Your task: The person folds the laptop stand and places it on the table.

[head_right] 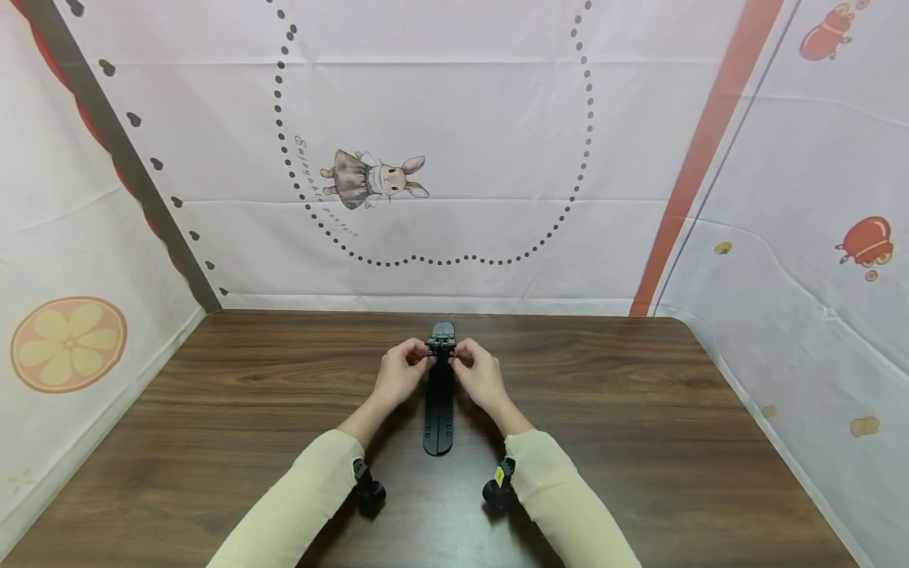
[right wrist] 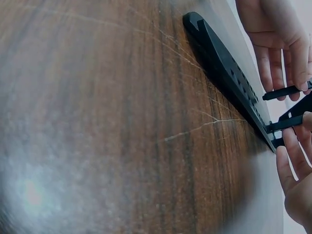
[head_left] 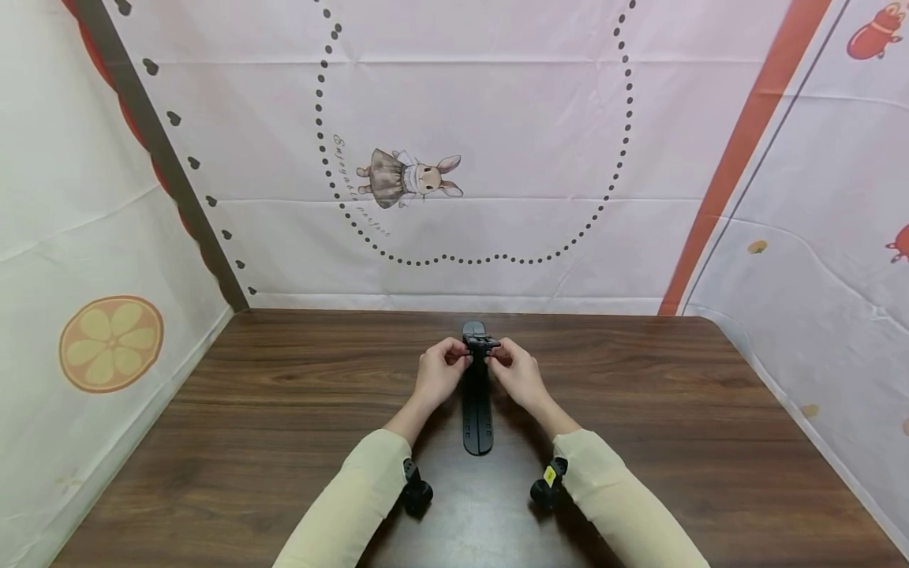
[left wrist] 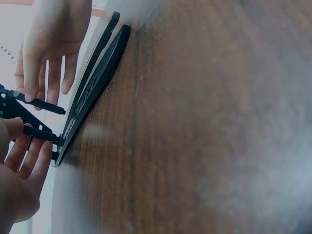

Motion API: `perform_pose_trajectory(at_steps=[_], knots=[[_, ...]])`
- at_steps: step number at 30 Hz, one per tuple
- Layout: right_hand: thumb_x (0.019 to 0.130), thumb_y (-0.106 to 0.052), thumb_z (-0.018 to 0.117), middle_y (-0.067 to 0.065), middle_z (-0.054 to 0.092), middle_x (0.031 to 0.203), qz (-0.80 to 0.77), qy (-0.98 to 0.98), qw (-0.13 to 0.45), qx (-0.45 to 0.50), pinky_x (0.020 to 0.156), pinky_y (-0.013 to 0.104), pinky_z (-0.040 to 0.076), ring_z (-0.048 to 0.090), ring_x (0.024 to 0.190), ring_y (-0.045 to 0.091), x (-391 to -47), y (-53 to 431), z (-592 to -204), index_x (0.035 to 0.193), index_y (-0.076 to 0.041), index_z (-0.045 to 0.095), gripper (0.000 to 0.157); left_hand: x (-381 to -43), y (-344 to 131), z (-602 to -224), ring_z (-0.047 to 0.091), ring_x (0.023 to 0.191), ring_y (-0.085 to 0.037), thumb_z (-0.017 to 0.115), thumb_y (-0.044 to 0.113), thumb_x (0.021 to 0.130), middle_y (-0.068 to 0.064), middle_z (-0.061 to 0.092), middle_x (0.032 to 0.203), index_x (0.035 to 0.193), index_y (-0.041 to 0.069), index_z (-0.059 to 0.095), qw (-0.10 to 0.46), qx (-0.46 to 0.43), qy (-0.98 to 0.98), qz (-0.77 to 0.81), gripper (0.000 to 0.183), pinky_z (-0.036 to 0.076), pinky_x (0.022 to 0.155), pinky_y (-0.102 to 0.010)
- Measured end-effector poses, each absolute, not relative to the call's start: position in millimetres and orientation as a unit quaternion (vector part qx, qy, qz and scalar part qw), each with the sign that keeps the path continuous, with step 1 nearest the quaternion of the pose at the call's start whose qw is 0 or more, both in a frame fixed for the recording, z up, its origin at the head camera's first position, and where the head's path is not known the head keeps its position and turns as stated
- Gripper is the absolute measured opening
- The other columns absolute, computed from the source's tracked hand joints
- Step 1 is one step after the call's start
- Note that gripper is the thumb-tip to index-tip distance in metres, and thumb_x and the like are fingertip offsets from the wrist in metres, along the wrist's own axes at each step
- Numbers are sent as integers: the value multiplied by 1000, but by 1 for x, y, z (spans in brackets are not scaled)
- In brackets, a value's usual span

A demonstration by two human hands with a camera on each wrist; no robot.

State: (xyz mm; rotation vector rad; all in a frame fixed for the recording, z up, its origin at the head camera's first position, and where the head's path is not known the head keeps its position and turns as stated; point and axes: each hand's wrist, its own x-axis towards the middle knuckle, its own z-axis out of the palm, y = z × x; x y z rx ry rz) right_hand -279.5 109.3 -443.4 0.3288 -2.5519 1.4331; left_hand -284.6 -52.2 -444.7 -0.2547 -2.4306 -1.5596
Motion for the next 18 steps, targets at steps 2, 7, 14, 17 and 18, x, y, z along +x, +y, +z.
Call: perform_pose_trajectory(at_steps=[2,7,14,17,18], knots=[[87,-7,62,5,68,92,483,-863,99,112,81,40,51,64,92,22,-280,109,-443,91,-8,59,6,-285,-52,-445,58,69,-11,68,7,81,-3,67,83,86,8,65,122,-88,-832,-534,5,48,57,-21],[87,-8,62,5,68,92,485,-861,101,114,81,40,51,64,92,22,-282,110,-444,91,-10,59,5,-287,-52,-447,58,70,-11,68,7,81,-3,67,84,86,7,66,126,-87,-832,-533,5,49,58,-22],[87,-8,62,5,69,92,480,-862,108,123,78,40,52,65,91,21,-284,110,-445,90,-10,59,5,-287,-52,-447,58,72,-11,68,10,82,-3,67,84,87,5,65,125,-93,-835,-527,7,48,61,-21],[86,-8,62,5,70,92,475,-864,111,124,76,39,52,66,90,21,-285,110,-445,90,-11,60,5,-287,-54,-446,57,72,-11,67,12,83,-3,67,83,87,3,65,124,-96,-839,-521,10,47,62,-21],[86,-8,62,5,70,92,473,-865,111,123,76,39,52,66,89,21,-285,110,-445,89,-11,60,5,-287,-54,-446,57,72,-10,68,12,83,-3,67,83,87,3,65,123,-96,-840,-520,10,47,62,-21]])
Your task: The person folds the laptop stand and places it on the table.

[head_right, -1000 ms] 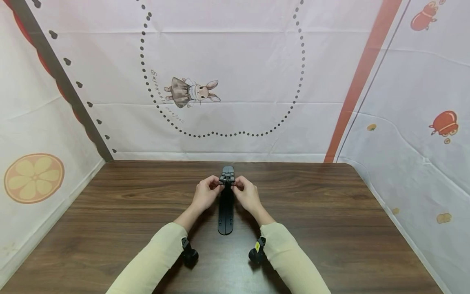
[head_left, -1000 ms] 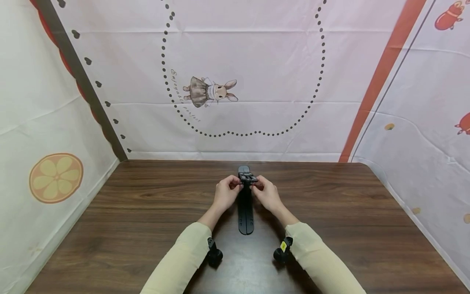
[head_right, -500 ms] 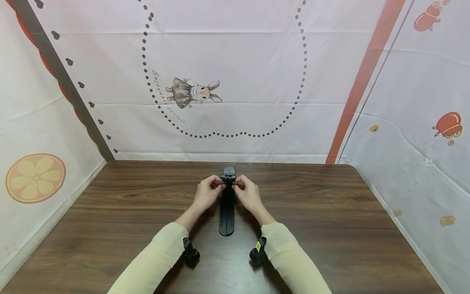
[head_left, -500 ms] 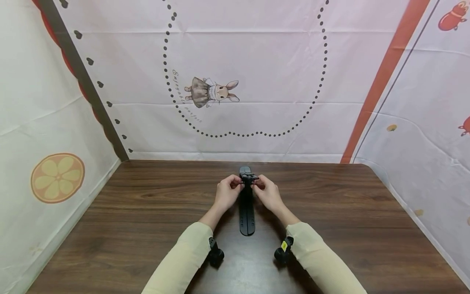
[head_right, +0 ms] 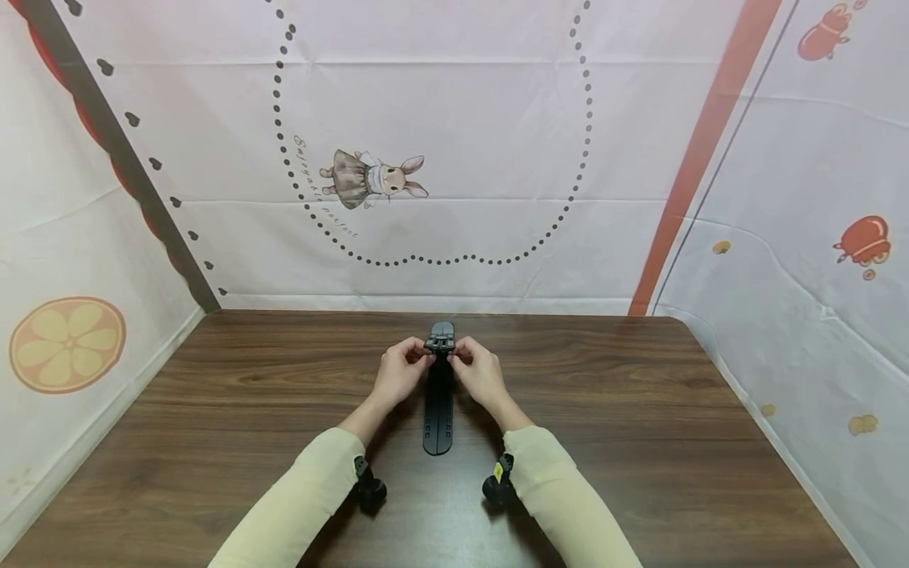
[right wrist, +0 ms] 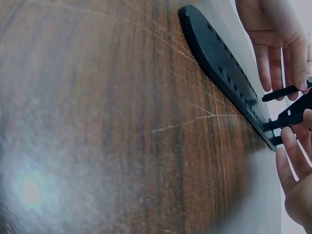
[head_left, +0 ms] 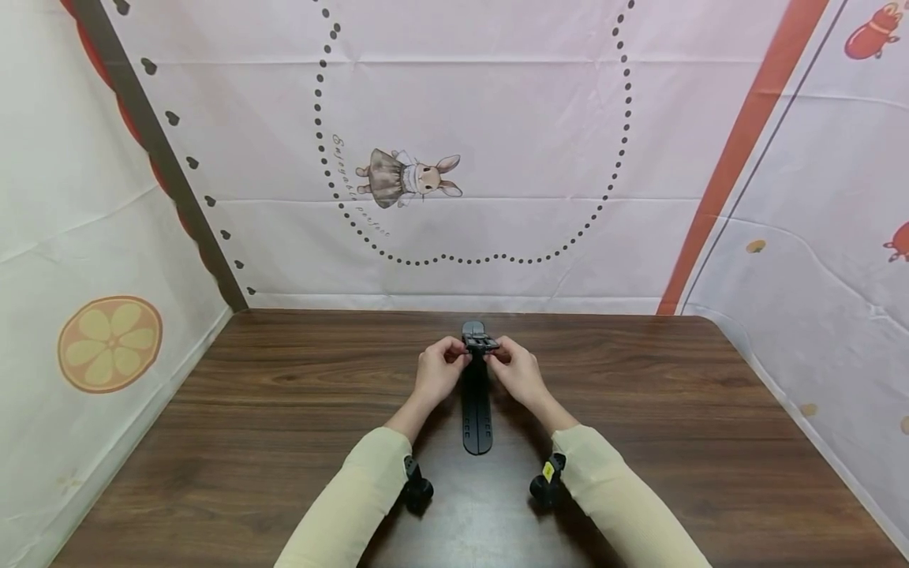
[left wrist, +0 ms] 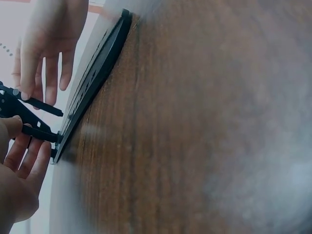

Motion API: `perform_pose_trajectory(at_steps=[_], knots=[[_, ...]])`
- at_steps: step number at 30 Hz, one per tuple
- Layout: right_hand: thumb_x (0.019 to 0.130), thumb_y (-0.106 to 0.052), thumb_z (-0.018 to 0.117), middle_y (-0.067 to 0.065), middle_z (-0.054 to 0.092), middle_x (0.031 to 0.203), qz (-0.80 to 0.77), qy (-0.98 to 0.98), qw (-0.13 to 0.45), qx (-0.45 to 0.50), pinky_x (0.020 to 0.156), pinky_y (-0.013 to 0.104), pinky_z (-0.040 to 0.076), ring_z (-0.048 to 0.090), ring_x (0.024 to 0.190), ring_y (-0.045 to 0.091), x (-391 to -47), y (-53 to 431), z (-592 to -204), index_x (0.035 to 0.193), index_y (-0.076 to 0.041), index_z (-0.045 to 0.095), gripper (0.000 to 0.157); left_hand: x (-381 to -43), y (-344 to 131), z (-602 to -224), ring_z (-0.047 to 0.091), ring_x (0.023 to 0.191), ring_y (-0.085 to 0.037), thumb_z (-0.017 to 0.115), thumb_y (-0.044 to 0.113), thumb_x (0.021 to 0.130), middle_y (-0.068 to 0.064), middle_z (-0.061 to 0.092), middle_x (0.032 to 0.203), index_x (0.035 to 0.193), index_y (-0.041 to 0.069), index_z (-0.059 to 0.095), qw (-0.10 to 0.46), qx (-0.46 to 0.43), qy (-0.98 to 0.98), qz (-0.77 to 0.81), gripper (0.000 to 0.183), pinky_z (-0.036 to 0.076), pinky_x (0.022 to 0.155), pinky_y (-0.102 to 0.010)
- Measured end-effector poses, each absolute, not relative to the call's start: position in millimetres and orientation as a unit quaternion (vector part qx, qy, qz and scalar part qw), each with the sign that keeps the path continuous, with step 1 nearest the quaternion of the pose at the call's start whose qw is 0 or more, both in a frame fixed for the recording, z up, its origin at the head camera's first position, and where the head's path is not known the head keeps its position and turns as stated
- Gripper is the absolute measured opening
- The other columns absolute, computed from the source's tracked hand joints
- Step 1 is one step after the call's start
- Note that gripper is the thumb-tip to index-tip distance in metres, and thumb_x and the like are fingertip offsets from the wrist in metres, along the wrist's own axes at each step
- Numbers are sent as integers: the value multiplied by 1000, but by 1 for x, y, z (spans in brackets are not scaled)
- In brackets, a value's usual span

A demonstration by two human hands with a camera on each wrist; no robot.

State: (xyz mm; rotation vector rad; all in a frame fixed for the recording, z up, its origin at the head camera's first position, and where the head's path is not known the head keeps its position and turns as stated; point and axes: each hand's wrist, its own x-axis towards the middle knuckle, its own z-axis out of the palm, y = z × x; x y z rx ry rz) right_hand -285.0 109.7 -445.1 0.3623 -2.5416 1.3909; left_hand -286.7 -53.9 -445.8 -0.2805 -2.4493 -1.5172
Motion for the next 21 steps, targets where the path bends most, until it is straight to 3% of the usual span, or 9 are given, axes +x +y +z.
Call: perform_pose_trajectory(at_steps=[14,21], knots=[[86,-9,63,4,71,89,457,-872,117,131,77,38,53,67,86,21,-286,112,-441,90,-8,61,5,-290,-54,-443,57,73,-12,68,6,81,-3,66,82,86,4,66,115,-93,-840,-523,6,48,64,-22],[86,-8,63,4,70,90,452,-875,113,133,70,35,53,67,87,21,-287,114,-439,89,-12,61,5,-292,-53,-443,61,75,-13,69,7,81,-3,67,83,85,5,66,125,-92,-842,-518,6,50,67,-24]])
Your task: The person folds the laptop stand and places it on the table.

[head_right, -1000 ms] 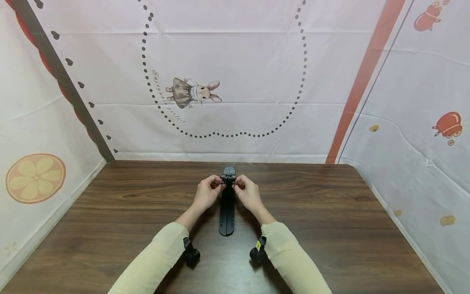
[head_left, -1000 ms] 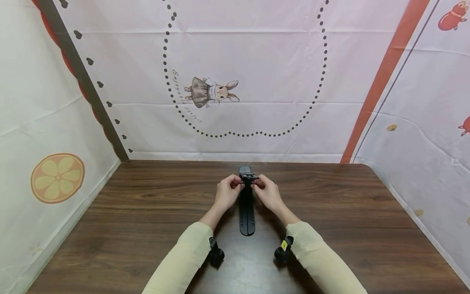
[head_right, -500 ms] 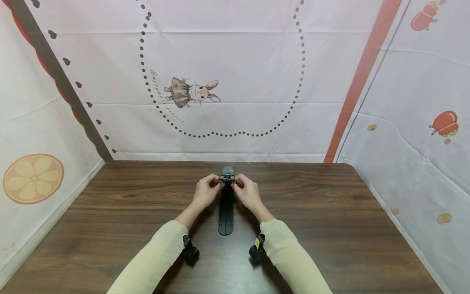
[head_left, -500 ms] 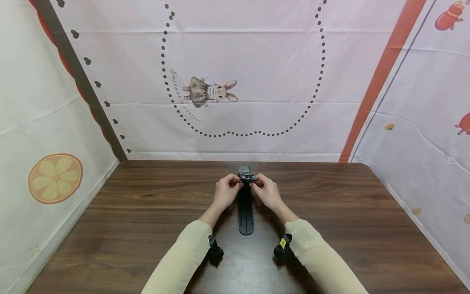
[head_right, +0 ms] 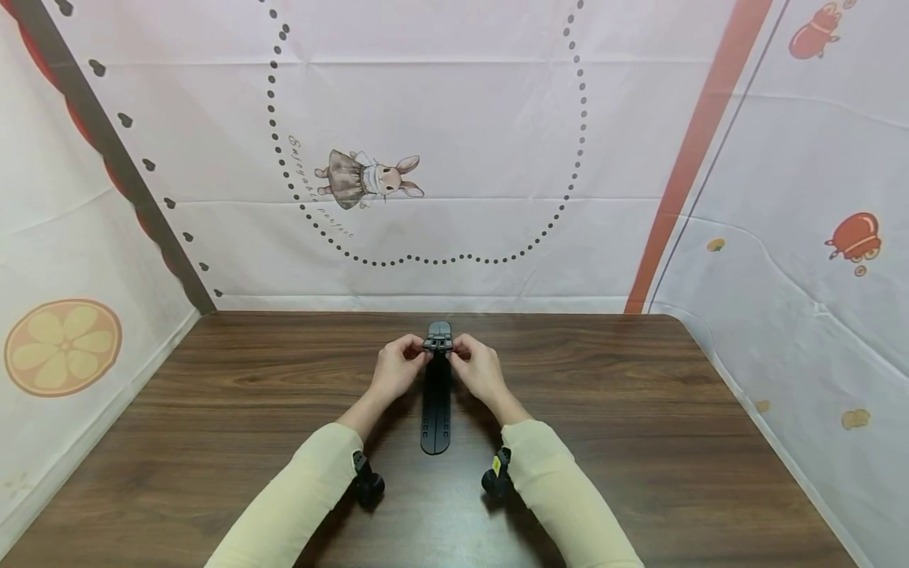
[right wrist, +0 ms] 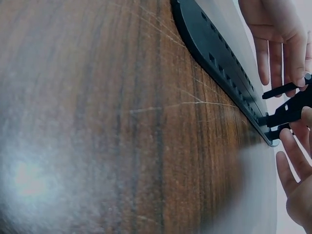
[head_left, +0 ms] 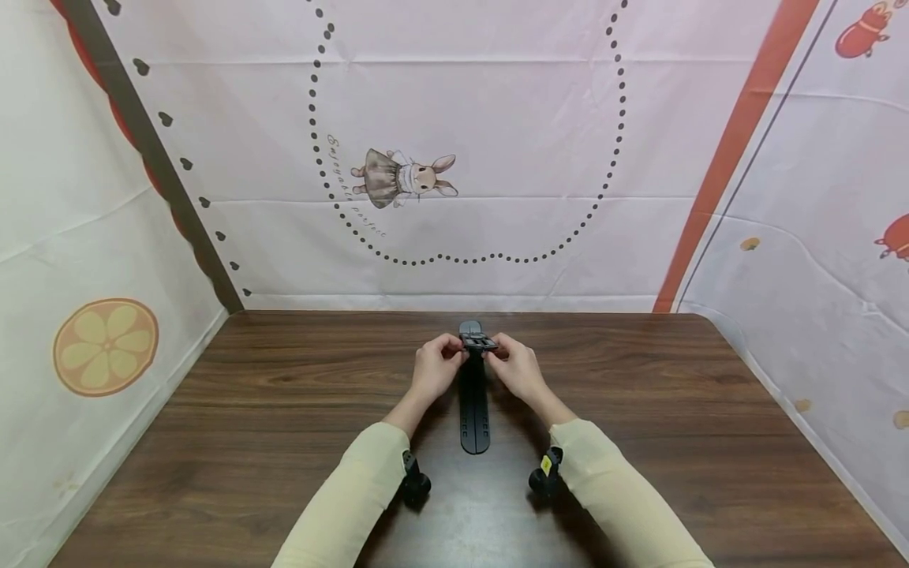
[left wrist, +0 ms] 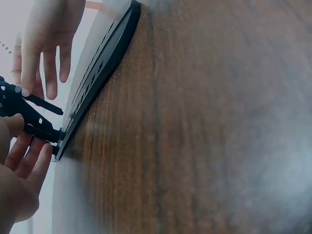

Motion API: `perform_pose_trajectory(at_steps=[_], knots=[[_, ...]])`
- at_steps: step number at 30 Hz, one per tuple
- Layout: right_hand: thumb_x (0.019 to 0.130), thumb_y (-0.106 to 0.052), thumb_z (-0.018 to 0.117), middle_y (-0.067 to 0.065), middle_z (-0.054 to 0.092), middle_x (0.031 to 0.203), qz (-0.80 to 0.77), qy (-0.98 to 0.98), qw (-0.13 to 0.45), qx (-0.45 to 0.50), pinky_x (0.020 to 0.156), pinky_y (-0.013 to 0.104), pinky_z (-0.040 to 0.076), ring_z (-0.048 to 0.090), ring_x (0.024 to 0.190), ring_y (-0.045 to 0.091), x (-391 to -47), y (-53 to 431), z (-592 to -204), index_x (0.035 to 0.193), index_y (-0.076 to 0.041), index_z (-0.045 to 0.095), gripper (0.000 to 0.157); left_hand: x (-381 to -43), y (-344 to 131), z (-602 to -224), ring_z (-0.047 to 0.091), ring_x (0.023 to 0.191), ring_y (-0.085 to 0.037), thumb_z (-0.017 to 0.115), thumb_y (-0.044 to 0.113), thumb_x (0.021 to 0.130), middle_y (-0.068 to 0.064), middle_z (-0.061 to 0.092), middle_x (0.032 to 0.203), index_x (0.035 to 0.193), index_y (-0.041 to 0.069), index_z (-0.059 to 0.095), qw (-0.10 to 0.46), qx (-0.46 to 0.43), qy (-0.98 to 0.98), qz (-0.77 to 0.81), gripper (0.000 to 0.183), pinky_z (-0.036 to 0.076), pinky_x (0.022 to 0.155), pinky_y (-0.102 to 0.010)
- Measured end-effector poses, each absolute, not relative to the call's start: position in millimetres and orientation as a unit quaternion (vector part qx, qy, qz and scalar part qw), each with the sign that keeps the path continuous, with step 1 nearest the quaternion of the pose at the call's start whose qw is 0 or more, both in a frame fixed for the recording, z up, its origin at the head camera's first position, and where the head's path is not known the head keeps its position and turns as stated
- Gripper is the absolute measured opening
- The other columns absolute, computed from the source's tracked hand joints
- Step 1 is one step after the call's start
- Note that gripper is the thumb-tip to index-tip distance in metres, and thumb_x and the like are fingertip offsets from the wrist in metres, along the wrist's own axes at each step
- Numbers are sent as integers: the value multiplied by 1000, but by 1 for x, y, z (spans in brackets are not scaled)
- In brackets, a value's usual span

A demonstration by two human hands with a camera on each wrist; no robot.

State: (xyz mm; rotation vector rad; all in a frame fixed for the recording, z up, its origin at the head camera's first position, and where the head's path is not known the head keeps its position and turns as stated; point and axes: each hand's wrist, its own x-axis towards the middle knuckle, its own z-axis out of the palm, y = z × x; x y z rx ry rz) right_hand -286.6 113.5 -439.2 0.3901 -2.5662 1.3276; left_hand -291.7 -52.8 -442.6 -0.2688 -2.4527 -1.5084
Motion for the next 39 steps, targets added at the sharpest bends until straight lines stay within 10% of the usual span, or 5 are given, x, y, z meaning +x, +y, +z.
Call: perform_pose_trajectory(at_steps=[39], knots=[[81,-2,64,6,68,86,416,-892,147,96,67,33,50,63,78,19,-293,109,-435,92,-11,60,14,-296,-50,-439,66,76,-16,73,11,77,-3,70,82,79,11,67,164,-52,-838,-517,7,53,65,-28]])
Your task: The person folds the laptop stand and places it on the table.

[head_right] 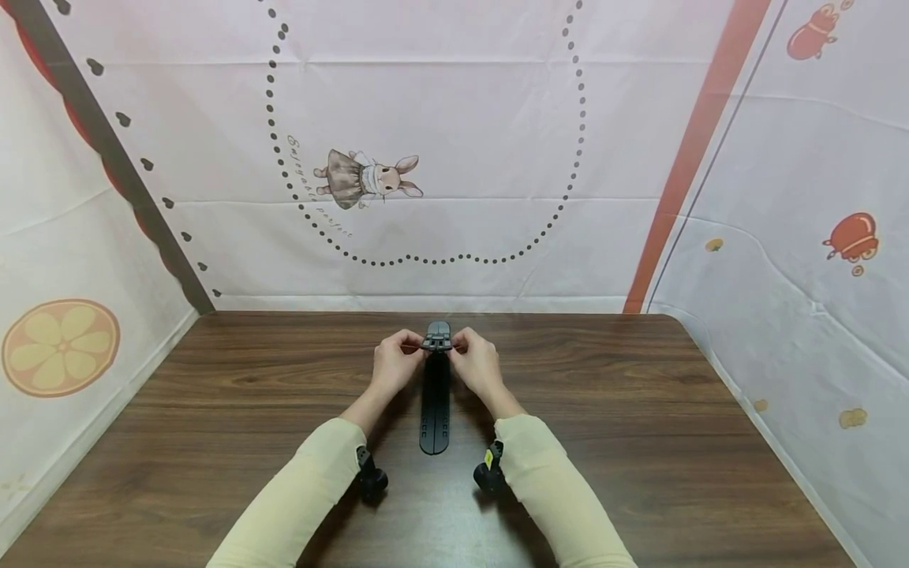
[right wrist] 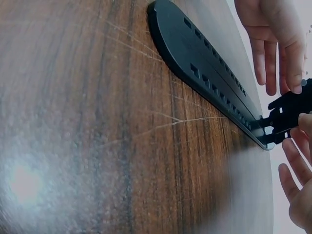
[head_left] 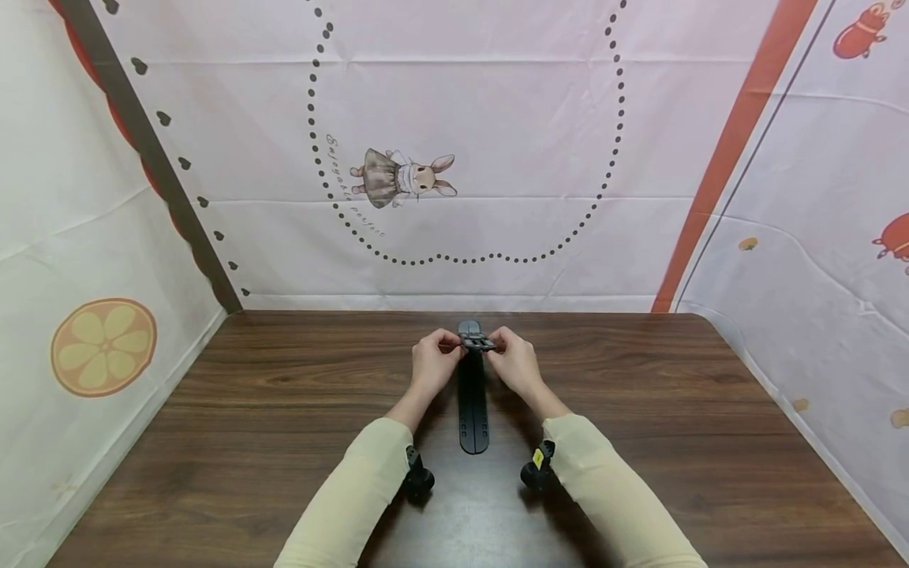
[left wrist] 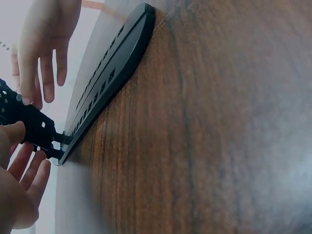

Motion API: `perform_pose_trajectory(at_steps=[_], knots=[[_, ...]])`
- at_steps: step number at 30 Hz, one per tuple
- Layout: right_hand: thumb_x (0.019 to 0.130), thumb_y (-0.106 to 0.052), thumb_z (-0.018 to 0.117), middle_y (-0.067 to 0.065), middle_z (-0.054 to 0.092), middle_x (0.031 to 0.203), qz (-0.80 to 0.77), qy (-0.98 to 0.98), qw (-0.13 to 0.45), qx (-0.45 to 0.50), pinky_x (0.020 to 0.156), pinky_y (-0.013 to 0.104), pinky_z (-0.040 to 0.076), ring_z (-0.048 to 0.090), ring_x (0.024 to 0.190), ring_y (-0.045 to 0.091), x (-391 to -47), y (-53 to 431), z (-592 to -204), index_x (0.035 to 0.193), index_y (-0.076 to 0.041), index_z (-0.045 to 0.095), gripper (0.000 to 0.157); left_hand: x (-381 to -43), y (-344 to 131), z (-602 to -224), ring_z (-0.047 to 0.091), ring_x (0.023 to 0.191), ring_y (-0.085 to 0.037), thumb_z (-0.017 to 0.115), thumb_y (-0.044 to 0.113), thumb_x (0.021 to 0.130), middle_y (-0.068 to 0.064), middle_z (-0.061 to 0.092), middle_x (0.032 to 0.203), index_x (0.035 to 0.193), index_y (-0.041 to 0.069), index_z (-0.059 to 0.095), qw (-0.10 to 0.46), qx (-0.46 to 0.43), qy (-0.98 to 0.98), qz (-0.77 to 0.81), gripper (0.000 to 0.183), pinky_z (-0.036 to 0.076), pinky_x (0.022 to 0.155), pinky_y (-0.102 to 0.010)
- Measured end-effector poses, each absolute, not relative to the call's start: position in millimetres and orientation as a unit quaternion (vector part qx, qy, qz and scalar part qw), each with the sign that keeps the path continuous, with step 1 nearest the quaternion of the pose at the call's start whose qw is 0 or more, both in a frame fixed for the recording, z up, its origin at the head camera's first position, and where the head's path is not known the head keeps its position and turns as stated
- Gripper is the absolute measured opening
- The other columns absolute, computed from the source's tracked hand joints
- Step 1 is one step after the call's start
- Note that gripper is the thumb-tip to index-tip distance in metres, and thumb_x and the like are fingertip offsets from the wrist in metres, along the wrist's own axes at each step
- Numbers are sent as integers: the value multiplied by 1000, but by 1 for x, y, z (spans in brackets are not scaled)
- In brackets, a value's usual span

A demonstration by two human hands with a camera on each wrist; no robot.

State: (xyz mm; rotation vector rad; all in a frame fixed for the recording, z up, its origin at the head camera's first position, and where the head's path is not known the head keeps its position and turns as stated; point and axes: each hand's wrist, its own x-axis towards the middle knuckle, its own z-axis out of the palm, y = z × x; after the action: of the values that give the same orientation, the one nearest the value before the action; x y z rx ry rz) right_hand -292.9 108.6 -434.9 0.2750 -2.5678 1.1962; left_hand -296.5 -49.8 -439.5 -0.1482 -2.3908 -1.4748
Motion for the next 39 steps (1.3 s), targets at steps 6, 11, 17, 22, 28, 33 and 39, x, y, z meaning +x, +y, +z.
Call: perform_pose_trajectory(at_steps=[6,11,17,22,28,33,39], knots=[[79,-1,65,7,67,85,413,-890,170,89,71,37,50,61,78,20,-293,106,-434,90,-9,59,15,-297,-50,-438,66,77,-16,73,12,77,-3,70,82,80,10,66,167,-38,-842,-512,8,52,68,-30],[79,-2,68,7,68,86,420,-886,178,84,72,37,49,61,78,21,-293,105,-433,90,-7,60,15,-298,-50,-437,65,76,-16,71,11,78,-5,70,82,82,7,67,164,-31,-847,-505,7,51,68,-29],[79,-4,67,6,68,91,422,-886,174,87,74,37,49,62,81,20,-295,105,-433,97,-8,60,20,-298,-49,-434,65,78,-20,70,8,79,-6,70,85,83,8,65,168,-28,-843,-511,7,51,67,-31],[79,-1,66,6,69,94,425,-882,173,103,77,36,50,64,84,20,-295,106,-432,103,-7,62,25,-297,-48,-432,66,80,-21,71,7,79,-5,69,88,87,9,65,167,-33,-838,-518,10,53,67,-31],[79,-1,67,5,69,93,411,-886,184,113,75,37,51,66,82,19,-296,107,-431,102,-8,65,24,-297,-47,-430,67,80,-19,70,7,79,-6,70,89,90,9,69,168,-42,-845,-507,12,54,67,-30],[80,-3,67,3,71,90,407,-889,178,107,74,39,50,65,82,20,-294,106,-430,102,-10,65,23,-298,-48,-431,67,80,-18,70,8,79,-5,71,88,89,10,69,168,-45,-851,-496,11,54,67,-30],[81,-3,67,3,71,90,420,-887,164,101,78,40,50,66,86,22,-293,104,-427,103,-10,64,24,-297,-50,-430,67,80,-18,70,8,79,-5,70,88,91,10,69,166,-51,-857,-486,12,53,71,-32]])
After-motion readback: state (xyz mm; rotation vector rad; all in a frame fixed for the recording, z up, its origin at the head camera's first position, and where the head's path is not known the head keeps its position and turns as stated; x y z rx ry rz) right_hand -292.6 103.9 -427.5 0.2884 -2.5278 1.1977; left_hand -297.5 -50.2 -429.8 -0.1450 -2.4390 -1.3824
